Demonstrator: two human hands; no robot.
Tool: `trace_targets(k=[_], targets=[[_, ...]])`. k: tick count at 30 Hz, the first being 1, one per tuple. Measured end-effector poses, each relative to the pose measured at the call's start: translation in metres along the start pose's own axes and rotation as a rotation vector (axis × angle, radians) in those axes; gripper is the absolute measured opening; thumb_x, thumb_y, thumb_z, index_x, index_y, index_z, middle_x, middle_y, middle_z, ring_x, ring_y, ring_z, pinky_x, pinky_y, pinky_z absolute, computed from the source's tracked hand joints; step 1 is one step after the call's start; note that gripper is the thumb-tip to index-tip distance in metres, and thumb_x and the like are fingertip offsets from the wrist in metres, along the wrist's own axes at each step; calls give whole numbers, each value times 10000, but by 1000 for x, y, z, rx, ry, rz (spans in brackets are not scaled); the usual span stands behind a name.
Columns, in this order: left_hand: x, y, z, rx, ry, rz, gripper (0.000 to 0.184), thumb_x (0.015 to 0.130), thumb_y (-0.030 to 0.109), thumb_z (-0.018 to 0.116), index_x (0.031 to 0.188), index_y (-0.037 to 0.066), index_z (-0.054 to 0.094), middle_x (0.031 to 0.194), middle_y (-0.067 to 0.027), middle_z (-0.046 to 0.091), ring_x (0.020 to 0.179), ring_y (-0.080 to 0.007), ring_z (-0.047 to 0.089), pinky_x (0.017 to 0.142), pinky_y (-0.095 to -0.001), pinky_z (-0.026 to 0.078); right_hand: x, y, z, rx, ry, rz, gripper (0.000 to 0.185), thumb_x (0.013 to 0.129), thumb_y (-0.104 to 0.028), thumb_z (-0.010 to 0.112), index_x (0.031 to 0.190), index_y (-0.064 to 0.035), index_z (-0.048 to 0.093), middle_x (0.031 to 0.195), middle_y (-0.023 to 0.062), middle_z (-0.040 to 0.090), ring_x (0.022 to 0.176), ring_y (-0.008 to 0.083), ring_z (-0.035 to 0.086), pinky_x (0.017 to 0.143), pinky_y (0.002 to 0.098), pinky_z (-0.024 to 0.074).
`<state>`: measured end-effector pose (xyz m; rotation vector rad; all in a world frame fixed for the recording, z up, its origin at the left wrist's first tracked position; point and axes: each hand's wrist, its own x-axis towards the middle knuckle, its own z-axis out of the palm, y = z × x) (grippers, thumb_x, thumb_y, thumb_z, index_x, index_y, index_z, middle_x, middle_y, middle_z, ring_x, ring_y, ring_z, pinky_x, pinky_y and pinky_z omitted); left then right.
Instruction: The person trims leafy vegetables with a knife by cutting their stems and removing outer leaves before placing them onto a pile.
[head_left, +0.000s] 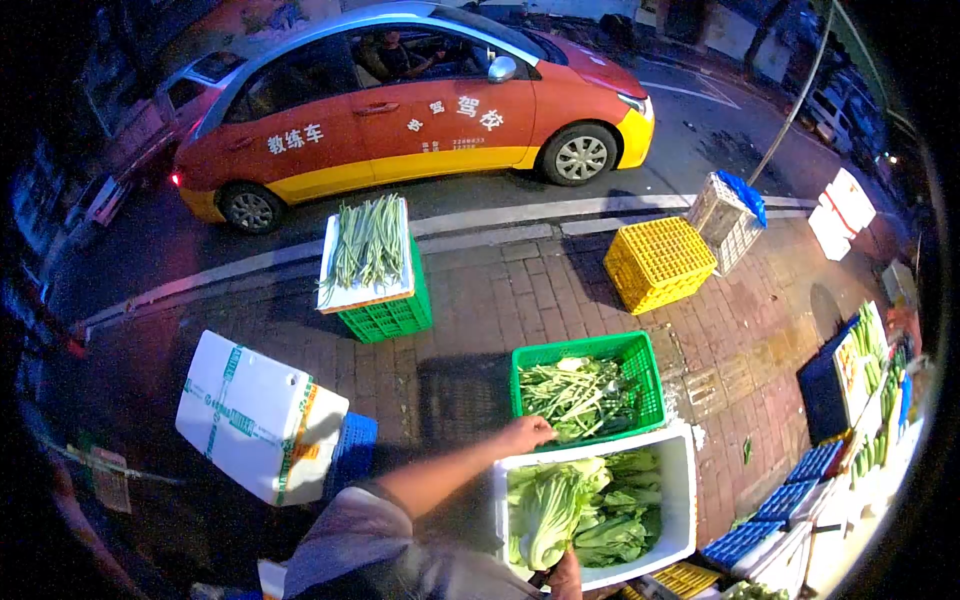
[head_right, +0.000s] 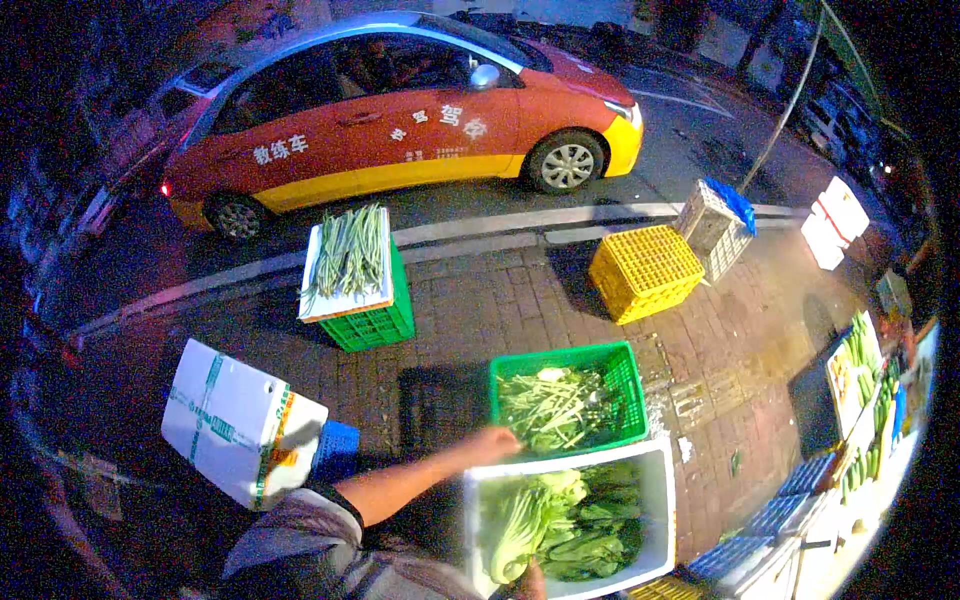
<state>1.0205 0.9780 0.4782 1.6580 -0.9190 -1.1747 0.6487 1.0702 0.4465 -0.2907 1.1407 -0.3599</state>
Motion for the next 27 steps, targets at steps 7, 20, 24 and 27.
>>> trace_targets(k=[7, 20, 24, 27], targets=[[-50, 187, -3, -387, -330, -8, 235, 873, 81, 663, 1091, -5, 642, 963, -113, 681, 892, -177, 653, 828, -331, 542, -10, 17, 4, -177, -83, 31, 405, 970, -482, 525, 1067, -104, 636, 844, 78, 687, 679, 186, 649, 549, 325, 516], [-264, 446, 272, -689, -2211, 1032, 100, 895, 123, 666, 975, 142, 723, 864, -86, 670, 726, -245, 623, 727, -452, 494, -189, 104, -11, 802, 250, -454, 469, 931, -520, 561, 1146, -108, 622, 962, 66, 679, 804, 196, 638, 673, 345, 523], [-281, 398, 333, -717, -2184, 718, 99, 864, 188, 673, 917, 109, 703, 878, -101, 670, 765, -268, 639, 860, -498, 463, -239, 149, -59, 1152, 436, -755, 486, 929, -524, 562, 1173, -107, 617, 1010, 68, 677, 866, 206, 639, 729, 355, 529], [-264, 299, 378, -213, -1729, 187, 184, 800, 135, 696, 880, -20, 640, 967, -131, 667, 870, -246, 633, 847, -376, 487, -285, 185, -129, 1335, 619, -991, 499, 928, -526, 563, 1194, -107, 613, 1046, 69, 675, 913, 213, 641, 771, 362, 533]])
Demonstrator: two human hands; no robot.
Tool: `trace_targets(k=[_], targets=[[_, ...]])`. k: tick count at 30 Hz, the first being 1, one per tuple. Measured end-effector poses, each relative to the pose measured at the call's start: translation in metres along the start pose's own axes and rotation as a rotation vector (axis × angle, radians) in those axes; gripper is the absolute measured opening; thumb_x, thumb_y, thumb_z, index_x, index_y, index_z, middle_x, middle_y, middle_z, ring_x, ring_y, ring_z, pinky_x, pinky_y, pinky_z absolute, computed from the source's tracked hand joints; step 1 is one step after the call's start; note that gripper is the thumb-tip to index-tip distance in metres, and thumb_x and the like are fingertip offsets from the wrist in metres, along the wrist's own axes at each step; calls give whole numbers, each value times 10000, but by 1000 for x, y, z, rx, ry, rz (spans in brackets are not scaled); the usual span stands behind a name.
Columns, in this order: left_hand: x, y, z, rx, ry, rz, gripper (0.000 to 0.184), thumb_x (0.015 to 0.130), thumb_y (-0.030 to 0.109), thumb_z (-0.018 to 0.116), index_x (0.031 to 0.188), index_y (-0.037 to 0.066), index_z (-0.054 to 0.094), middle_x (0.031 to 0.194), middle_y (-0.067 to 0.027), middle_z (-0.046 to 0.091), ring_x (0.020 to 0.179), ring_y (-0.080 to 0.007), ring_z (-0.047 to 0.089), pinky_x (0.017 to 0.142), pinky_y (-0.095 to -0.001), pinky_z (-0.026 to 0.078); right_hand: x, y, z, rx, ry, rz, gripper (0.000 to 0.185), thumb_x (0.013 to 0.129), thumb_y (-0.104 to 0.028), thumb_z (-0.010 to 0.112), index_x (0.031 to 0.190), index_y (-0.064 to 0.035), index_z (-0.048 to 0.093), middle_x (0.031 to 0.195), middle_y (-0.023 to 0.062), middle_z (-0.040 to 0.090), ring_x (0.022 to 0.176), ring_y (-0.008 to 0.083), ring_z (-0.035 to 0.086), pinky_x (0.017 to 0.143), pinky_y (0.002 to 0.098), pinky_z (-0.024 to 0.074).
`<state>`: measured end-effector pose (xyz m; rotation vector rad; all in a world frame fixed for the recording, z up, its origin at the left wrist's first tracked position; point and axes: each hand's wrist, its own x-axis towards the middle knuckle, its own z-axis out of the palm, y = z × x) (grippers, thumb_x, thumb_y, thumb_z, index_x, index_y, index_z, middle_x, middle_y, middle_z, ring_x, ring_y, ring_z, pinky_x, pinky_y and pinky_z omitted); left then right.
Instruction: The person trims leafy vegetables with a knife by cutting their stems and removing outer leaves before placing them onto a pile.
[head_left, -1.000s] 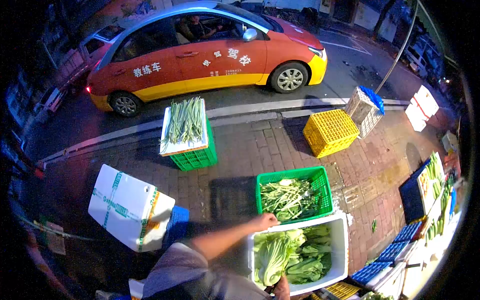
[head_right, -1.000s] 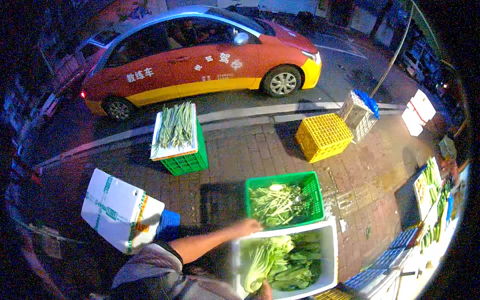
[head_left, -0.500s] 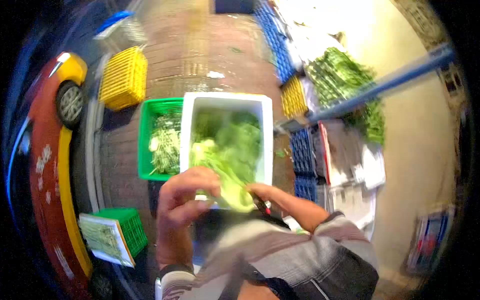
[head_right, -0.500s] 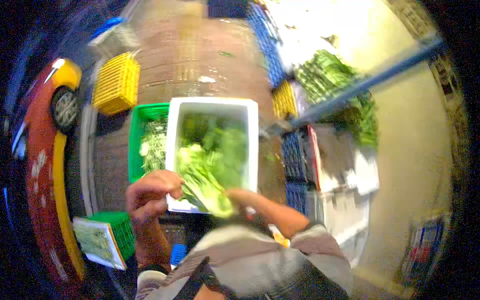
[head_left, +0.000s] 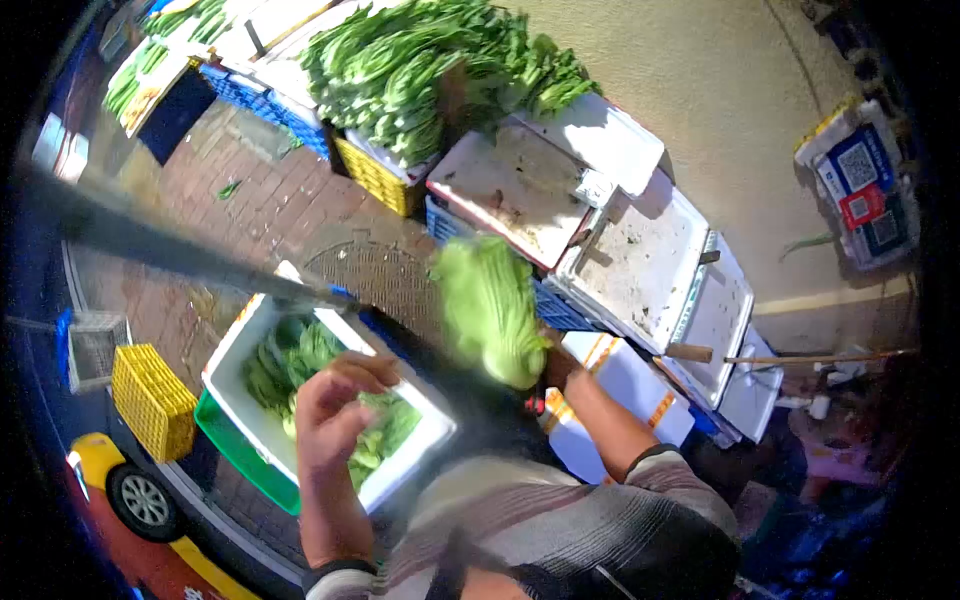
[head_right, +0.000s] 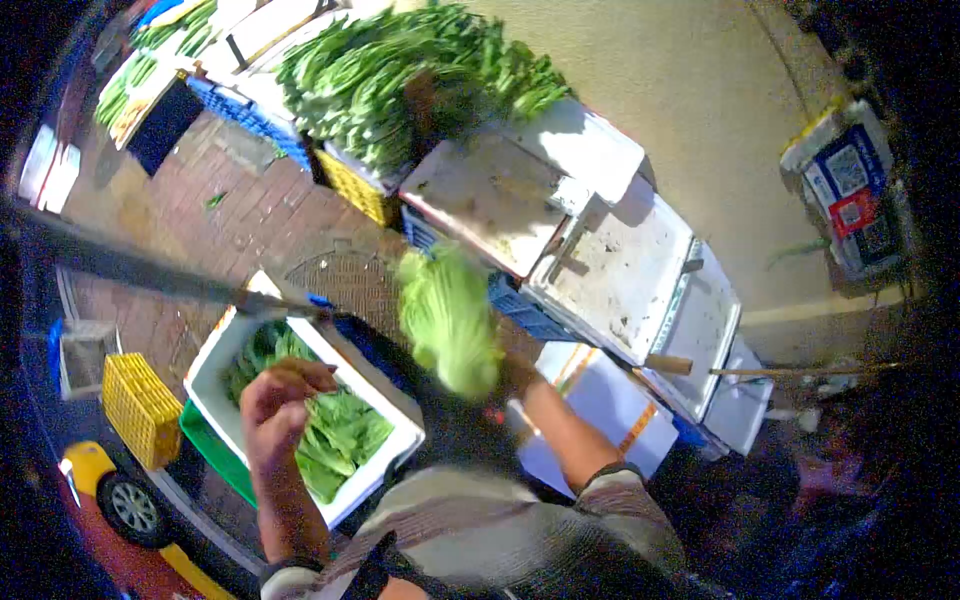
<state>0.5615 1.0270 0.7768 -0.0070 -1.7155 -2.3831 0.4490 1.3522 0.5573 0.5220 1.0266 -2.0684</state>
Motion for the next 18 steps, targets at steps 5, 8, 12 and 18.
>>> trace_targets(k=[5, 8, 12, 18], targets=[[-50, -224, -86, 180, 925, -451, 348, 914, 224, 656, 1168, 7, 556, 876, -51, 559, 727, -132, 518, 643, -284, 442, 74, -160, -73, 131, 118, -438, 523, 926, -530, 564, 1228, -106, 607, 1106, 71, 673, 990, 225, 643, 841, 373, 541], [-77, -288, -98, 288, 1124, -781, 614, 888, 324, 697, 1372, 57, 430, 890, -33, 521, 696, -121, 462, 561, -285, 397, 162, -266, -121, 126, 96, -549, 580, 890, -498, 649, 1303, -100, 558, 1227, 56, 633, 1104, 257, 602, 982, 420, 485], [-101, -346, -91, 367, 1023, -806, 758, 892, 333, 705, 1446, -18, 324, 1153, -134, 576, 949, -190, 551, 766, -340, 468, 254, -370, -134, -28, 305, -705, 487, 903, -470, 653, 1199, -91, 574, 1001, 53, 660, 757, 207, 632, 621, 346, 527], [-99, -396, -84, 485, 1030, -753, 460, 941, 203, 624, 1282, -66, 471, 1179, -156, 594, 1033, -253, 572, 930, -368, 442, 352, -430, -164, -299, 461, -799, 427, 866, -426, 710, 1120, -107, 585, 869, 12, 613, 549, 99, 504, 396, 223, 359]])
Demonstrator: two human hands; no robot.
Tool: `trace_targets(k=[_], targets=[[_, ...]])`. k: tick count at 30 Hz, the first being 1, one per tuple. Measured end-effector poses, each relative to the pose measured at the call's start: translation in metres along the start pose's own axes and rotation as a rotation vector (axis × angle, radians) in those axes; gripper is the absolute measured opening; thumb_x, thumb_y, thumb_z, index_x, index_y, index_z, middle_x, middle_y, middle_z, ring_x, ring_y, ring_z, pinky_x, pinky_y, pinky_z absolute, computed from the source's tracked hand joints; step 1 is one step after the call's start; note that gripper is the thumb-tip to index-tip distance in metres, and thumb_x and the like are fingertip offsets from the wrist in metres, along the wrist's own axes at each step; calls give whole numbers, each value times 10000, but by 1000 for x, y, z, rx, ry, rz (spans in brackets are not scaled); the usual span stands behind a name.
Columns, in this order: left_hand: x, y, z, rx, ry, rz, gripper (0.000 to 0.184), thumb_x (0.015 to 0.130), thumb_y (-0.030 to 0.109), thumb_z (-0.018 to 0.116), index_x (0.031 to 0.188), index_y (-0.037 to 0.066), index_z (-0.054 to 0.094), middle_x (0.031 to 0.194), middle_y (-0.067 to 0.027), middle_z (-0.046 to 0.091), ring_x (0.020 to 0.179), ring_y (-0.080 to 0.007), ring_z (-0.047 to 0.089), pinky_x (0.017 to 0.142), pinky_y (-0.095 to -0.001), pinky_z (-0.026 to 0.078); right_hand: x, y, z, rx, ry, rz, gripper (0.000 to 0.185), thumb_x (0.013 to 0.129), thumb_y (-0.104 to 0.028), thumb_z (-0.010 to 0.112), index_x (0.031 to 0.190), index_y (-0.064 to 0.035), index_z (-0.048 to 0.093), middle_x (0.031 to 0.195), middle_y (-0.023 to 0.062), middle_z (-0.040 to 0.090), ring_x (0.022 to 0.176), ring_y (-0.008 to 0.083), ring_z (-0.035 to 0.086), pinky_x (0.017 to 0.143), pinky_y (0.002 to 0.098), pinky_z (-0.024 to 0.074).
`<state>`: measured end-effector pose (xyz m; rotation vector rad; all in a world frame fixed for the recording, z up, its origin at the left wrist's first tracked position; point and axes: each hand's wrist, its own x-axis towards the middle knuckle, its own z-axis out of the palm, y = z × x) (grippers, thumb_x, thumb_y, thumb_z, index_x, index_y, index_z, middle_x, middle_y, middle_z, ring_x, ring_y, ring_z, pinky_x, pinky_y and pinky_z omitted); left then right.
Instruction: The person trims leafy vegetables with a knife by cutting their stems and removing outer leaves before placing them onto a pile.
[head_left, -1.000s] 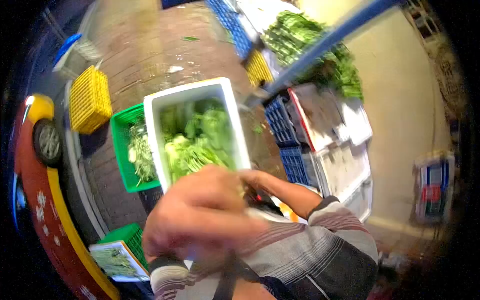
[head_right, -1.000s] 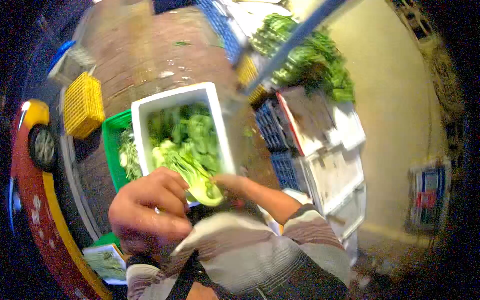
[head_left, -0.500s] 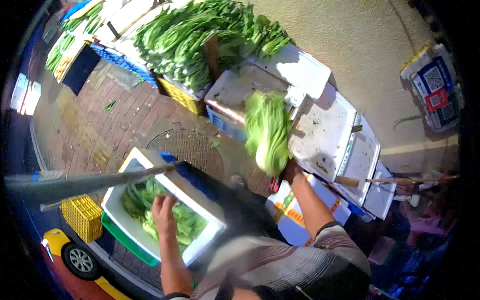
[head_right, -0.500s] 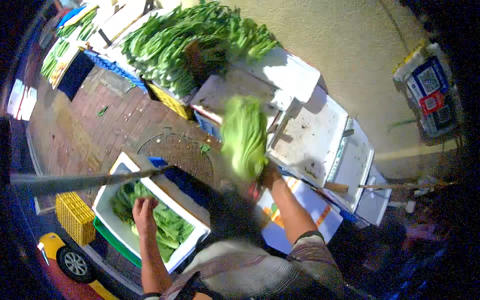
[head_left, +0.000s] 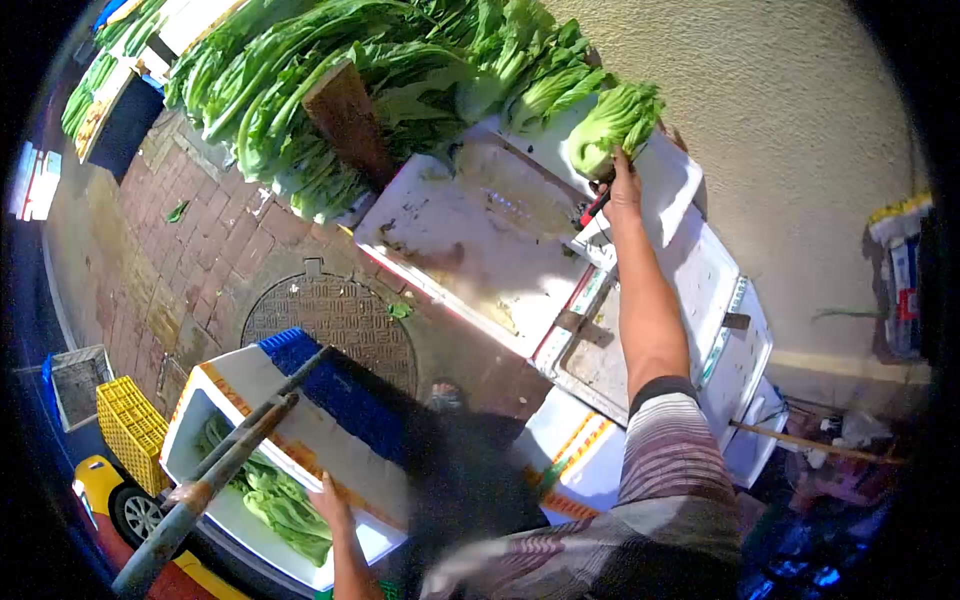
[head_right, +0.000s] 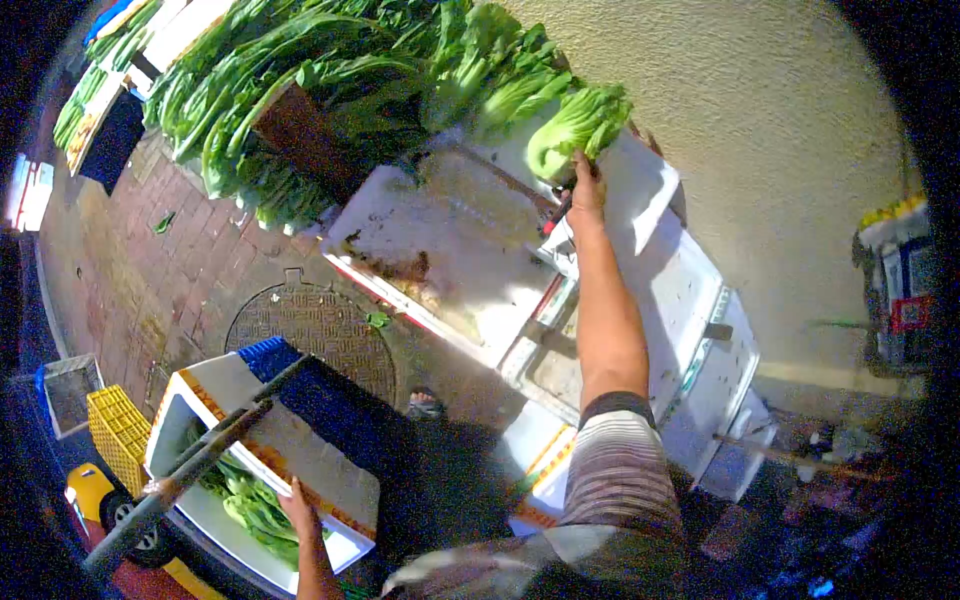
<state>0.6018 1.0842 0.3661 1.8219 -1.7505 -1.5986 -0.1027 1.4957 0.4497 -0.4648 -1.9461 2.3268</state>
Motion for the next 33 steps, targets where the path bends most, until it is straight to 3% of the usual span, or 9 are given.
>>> trace_targets(k=[3, 5, 11, 15, 16, 17, 19, 21, 33], targets=[[-5, 9, 10, 1, 45, 87, 464, 937, 142, 586, 1321, -77, 445, 1236, -180, 572, 1079, -265, 563, 970, -373, 427, 37, 29, 13, -209, 7, 77, 546, 797, -474, 760, 1109, -65, 576, 827, 45, 584, 493, 109, 467, 391, 253, 351], [-8, 16, 15, 43, 99, 44, 475, 929, 128, 586, 1325, -85, 435, 1255, -189, 563, 1095, -266, 556, 977, -373, 423, 46, 39, 33, -426, 141, -47, 663, 736, -498, 805, 1116, -12, 562, 747, 60, 559, 431, 142, 440, 389, 298, 363], [-8, 20, 13, 89, 95, 25, 435, 937, 142, 593, 1278, -92, 457, 1224, -175, 566, 1073, -256, 558, 963, -361, 423, 59, 25, 38, -359, -6, 15, 679, 736, -515, 808, 1091, 2, 547, 746, 80, 527, 427, 158, 449, 408, 342, 421], [-17, 41, 20, 207, 144, -25, 420, 933, 155, 604, 1264, -75, 485, 1216, -171, 572, 1081, -251, 553, 969, -363, 422, 51, 24, 45, -349, 83, 108, 667, 753, -535, 792, 1094, -14, 553, 776, 82, 523, 459, 177, 454, 421, 360, 440], [-12, 26, 16, 208, 132, 157, 432, 928, 175, 614, 1255, -77, 486, 1180, -165, 583, 1039, -252, 564, 945, -362, 437, 50, 22, 45, -355, 120, 136, 655, 757, -534, 789, 1084, -15, 560, 774, 81, 522, 469, 179, 455, 420, 356, 436], [-6, 12, 13, 127, 139, 144, 435, 928, 184, 614, 1249, -80, 487, 1142, -164, 600, 998, -263, 580, 922, -364, 450, 50, 22, 45, -362, 155, 165, 643, 760, -533, 787, 1075, -17, 568, 772, 80, 521, 478, 181, 455, 419, 352, 431], [-26, 61, 24, 172, 113, -75, 435, 930, 189, 617, 1244, -83, 488, 1100, -159, 610, 960, -266, 586, 900, -375, 459, 65, 39, 35, -366, 261, 126, 611, 763, -546, 779, 1044, -28, 617, 754, 66, 498, 525, 183, 456, 434, 338, 416], [-11, 26, 16, 78, 105, 122, 415, 929, 170, 628, 1235, -77, 494, 1077, -148, 606, 940, -243, 577, 874, -364, 460, 57, 39, 32, -345, 230, 156, 617, 773, -547, 770, 1040, -14, 609, 733, 55, 471, 536, 183, 443, 459, 338, 428], [-19, 39, 23, 87, 132, 141, 435, 927, 187, 642, 1239, -69, 480, 1129, -168, 599, 994, -255, 563, 925, -361, 436, 9, 16, 47, -65, 306, 207, 579, 808, -502, 758, 1026, -6, 555, 708, 73, 461, 515, 195, 452, 485, 381, 451]])
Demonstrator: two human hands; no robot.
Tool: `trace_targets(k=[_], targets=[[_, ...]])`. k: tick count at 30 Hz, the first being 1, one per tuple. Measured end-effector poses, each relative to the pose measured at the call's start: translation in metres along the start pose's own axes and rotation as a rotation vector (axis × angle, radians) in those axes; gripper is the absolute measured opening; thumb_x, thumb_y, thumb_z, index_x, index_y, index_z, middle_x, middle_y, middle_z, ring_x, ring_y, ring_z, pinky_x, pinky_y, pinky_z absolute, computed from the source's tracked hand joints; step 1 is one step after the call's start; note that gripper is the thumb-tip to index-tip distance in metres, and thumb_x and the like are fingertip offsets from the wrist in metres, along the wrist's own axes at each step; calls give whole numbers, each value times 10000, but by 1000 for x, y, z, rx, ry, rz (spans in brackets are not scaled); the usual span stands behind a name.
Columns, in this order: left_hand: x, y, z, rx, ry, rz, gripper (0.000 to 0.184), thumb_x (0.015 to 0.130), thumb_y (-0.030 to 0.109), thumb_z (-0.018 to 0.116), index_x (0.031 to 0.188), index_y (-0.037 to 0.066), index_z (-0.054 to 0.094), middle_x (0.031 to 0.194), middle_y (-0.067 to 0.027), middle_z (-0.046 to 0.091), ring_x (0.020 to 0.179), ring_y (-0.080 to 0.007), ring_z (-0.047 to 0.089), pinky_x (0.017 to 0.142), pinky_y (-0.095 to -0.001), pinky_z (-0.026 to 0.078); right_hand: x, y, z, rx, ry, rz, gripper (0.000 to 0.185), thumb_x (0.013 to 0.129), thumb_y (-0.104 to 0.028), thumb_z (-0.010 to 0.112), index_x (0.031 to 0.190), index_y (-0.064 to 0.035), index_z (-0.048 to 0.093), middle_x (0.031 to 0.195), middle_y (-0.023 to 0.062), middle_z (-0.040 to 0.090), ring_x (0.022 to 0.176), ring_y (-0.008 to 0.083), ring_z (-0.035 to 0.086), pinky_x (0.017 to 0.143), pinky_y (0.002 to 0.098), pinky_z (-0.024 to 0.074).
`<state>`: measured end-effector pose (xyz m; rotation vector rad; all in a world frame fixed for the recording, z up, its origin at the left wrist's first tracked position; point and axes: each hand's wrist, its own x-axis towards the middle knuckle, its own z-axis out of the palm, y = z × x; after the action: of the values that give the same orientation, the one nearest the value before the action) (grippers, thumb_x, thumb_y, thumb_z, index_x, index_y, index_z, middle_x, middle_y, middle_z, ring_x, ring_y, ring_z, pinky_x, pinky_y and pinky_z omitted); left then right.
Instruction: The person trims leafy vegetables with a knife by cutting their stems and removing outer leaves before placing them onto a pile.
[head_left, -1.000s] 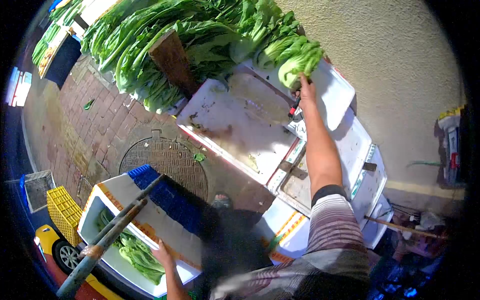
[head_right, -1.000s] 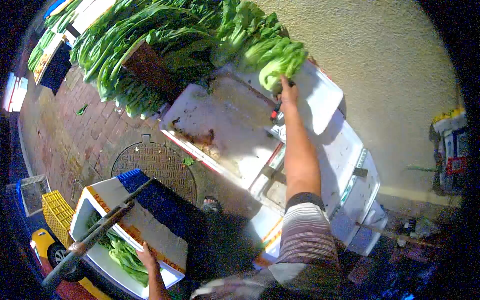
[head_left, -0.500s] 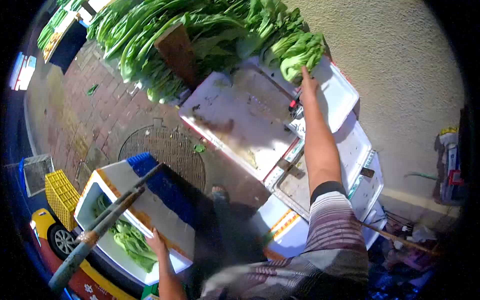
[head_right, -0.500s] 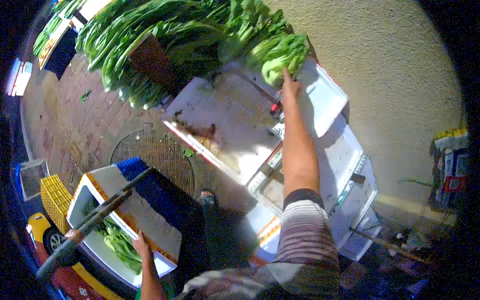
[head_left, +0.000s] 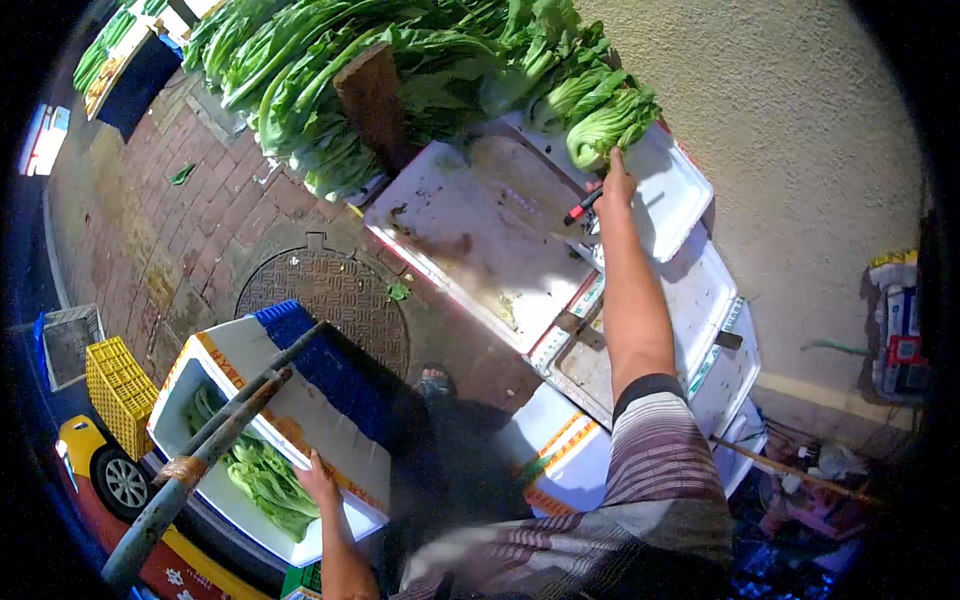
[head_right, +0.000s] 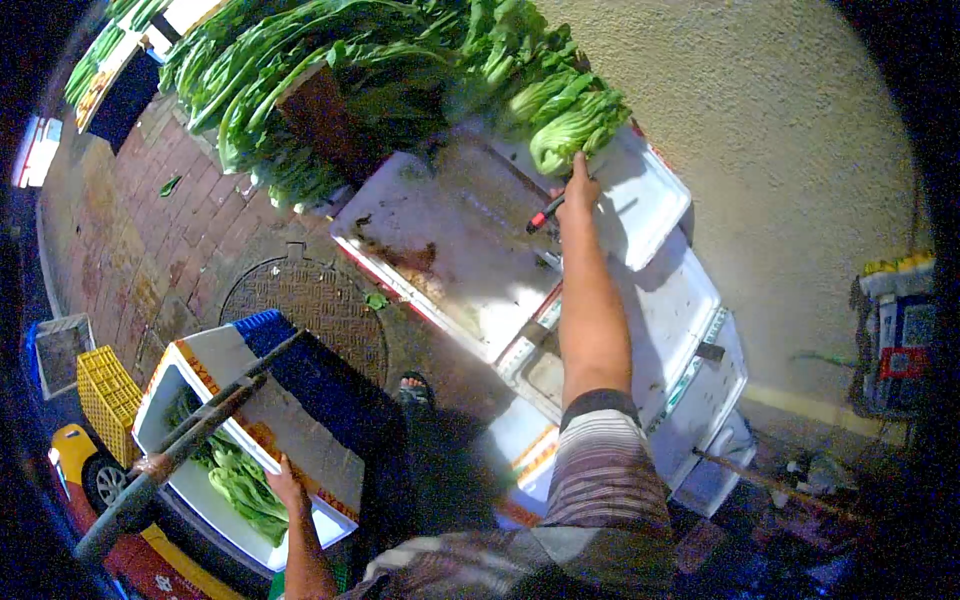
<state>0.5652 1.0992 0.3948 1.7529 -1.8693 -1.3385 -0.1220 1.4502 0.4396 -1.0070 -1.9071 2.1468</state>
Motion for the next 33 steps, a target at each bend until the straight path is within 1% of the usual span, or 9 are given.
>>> trace_targets(k=[5, 8, 11, 16, 17, 18, 21, 25, 33], targets=[[4, -16, 4, 64, 155, 55, 286, 903, 195, 673, 1042, -7, 525, 792, -58, 585, 621, -154, 536, 543, -319, 449, 11, 9, -5, -10, 5, 56, 654, 830, -513, 726, 1181, 10, 551, 924, 163, 590, 600, 218, 512, 504, 411, 491], [11, -38, -6, 20, 7, -234, 262, 896, 203, 685, 963, 21, 509, 712, -27, 548, 544, -132, 487, 467, -316, 405, 17, 26, -10, 155, 18, -10, 647, 879, -499, 658, 1237, 18, 506, 896, 146, 589, 641, 225, 503, 542, 387, 470], [-7, -4, -10, 206, 4, -96, 368, 854, 266, 730, 1018, 25, 505, 738, -61, 571, 617, -162, 545, 538, -354, 463, -17, 19, -23, 311, -57, 106, 614, 942, -475, 573, 1290, 18, 462, 863, 110, 582, 656, 241, 497, 586, 376, 450], [11, -27, -3, 200, -48, -203, 601, 871, 435, 678, 1159, -65, 510, 960, -244, 635, 847, -322, 624, 763, -450, 503, -179, 48, -18, 172, -487, 224, 412, 937, -511, 590, 988, -103, 617, 687, -28, 551, 537, 77, 429, 488, 261, 399], [17, -56, -2, 247, -58, -6, 644, 868, 457, 679, 1190, -71, 499, 1008, -260, 633, 917, -336, 627, 817, -451, 498, -262, 41, -6, 1, -436, 339, 388, 935, -504, 598, 914, -117, 618, 662, -31, 506, 531, 69, 441, 457, 233, 395], [8, -92, -3, 293, -68, 168, 687, 866, 480, 679, 1221, -77, 487, 1057, -276, 631, 988, -350, 629, 871, -453, 493, -269, 85, -30, 104, -780, 574, 393, 930, -495, 607, 853, -110, 590, 688, 5, 541, 527, 79, 467, 433, 208, 392], [21, -89, -2, 63, -190, -19, 772, 848, 544, 675, 1311, -38, 468, 1155, -286, 616, 1100, -376, 604, 957, -448, 470, -360, 161, -65, -119, -1039, 859, 340, 946, -355, 606, 738, -116, 483, 732, -10, 502, 626, 118, 510, 424, 223, 384], [14, -30, -60, 21, -414, -64, 795, 833, 553, 682, 1322, -44, 493, 1224, -268, 609, 1112, -374, 606, 951, -434, 480, -480, 200, -108, -325, -1013, 1277, 258, 969, -313, 564, 875, -73, 582, 825, 96, 659, 537, 128, 481, 478, 233, 390], [2, 12, -93, 28, -443, -110, 901, 814, 498, 711, 1423, -73, 373, 1396, -294, 474, 1286, -371, 487, 1080, -424, 387, -492, 178, -129, -443, -806, 721, 235, 942, -323, 626, 961, -89, 613, 747, 61, 641, 459, 129, 480, 451, 303, 434]])
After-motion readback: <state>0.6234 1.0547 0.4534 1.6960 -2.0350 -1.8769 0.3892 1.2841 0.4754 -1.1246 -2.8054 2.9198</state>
